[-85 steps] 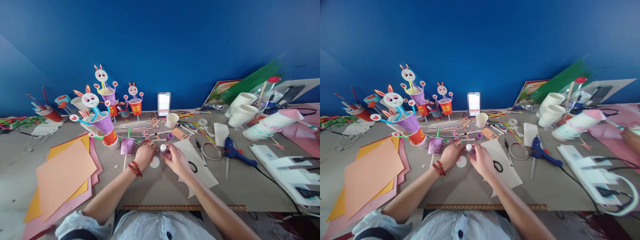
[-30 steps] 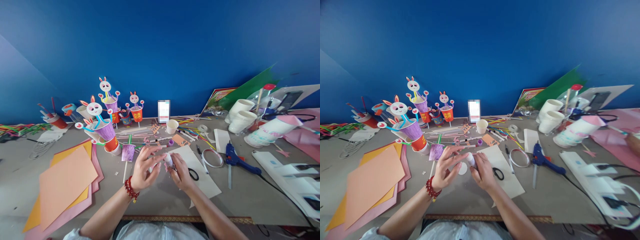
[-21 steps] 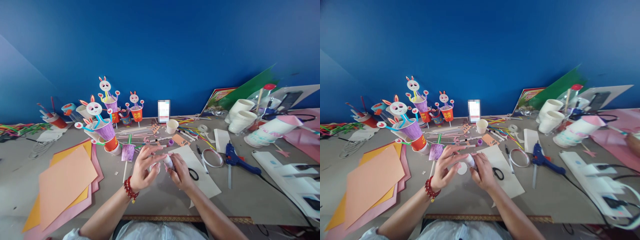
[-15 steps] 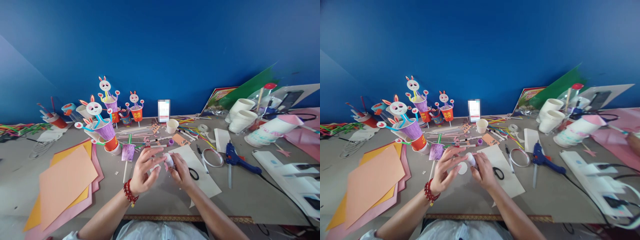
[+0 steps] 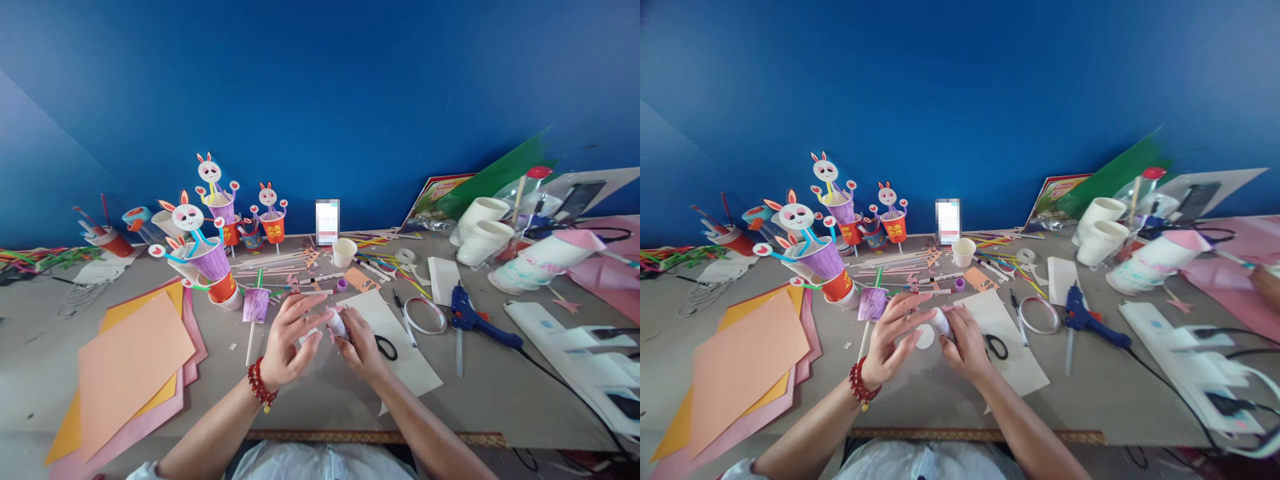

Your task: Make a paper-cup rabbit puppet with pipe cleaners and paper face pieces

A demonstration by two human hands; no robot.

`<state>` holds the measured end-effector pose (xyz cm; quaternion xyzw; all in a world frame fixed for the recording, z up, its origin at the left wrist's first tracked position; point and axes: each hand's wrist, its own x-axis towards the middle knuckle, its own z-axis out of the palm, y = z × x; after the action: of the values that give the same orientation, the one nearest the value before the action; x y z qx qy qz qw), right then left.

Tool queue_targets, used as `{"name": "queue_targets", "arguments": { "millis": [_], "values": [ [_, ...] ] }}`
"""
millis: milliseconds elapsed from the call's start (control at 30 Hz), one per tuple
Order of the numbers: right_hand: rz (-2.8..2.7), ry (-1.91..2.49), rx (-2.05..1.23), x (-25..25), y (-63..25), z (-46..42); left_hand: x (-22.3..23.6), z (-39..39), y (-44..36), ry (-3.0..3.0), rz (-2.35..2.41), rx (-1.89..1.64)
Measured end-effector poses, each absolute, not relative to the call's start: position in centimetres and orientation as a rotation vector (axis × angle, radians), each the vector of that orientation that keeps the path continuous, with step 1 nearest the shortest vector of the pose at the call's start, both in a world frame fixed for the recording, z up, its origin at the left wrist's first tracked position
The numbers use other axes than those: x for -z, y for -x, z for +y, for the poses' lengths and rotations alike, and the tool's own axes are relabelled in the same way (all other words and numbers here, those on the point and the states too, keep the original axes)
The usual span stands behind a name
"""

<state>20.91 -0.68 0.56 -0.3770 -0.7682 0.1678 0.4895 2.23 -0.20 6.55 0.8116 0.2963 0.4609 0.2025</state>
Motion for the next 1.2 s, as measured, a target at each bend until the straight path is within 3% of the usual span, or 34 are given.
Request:
{"name": "queue_targets", "arguments": {
  "millis": [1200],
  "values": [
    [-1.798, 0.89, -0.439, -0.58, -20.83, -0.78, -5.96, 0.04, -2.03, -2.202, 0.807, -1.279]
  ]
}}
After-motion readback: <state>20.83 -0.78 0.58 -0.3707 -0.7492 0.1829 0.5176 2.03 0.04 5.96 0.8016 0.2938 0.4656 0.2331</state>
